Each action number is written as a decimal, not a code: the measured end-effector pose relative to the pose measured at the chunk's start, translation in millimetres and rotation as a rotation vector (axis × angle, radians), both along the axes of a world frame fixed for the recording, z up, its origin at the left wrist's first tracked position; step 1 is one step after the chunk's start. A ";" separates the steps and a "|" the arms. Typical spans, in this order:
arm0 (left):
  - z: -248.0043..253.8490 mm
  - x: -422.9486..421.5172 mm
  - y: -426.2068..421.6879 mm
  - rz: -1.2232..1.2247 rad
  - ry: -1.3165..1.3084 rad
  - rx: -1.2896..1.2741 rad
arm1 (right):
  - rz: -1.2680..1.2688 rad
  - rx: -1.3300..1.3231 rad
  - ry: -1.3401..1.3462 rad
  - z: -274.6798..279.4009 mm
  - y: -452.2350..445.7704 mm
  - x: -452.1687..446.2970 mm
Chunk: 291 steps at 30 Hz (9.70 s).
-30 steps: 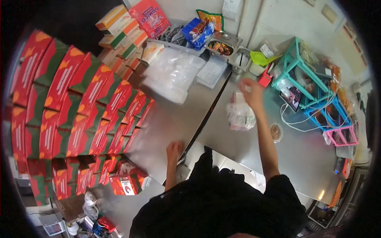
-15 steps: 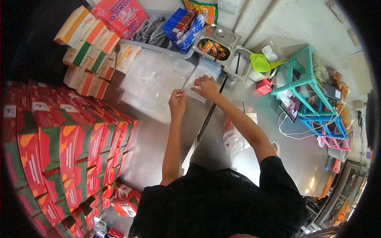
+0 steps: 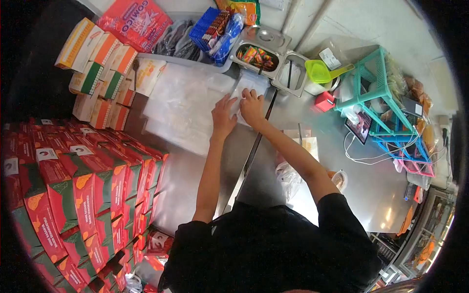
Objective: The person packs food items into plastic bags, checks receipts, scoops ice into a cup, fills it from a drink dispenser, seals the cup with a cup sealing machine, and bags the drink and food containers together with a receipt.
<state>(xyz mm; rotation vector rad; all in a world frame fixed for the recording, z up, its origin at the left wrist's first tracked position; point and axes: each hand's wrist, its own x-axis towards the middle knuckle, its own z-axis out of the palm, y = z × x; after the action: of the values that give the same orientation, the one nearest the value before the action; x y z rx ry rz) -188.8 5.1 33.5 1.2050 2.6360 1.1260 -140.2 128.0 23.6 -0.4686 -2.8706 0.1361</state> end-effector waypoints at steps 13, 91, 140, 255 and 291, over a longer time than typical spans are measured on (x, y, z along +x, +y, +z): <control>-40.3 -8.5 16.5 0.092 0.174 -0.151 | -0.158 -0.330 0.275 13.4 -13.8 14.0; 189.6 460.8 41.0 -0.054 -1.502 0.693 | -0.229 -1.334 0.820 196.7 33.7 507.0; 137.8 449.5 23.6 -0.122 -0.330 0.135 | -0.057 -0.831 0.316 191.9 49.3 509.3; 16.2 413.5 45.8 0.226 -0.878 0.239 | -0.634 -1.453 0.514 21.7 93.7 472.5; 237.5 406.1 82.5 -0.309 -0.822 -0.019 | -0.368 -0.824 0.515 225.5 79.1 499.4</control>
<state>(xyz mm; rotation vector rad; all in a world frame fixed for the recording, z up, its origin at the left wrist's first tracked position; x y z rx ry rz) 217.2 87.6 271.0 0.8397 1.7781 1.1879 359.2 207.1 249.1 -0.9212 -2.0741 1.1897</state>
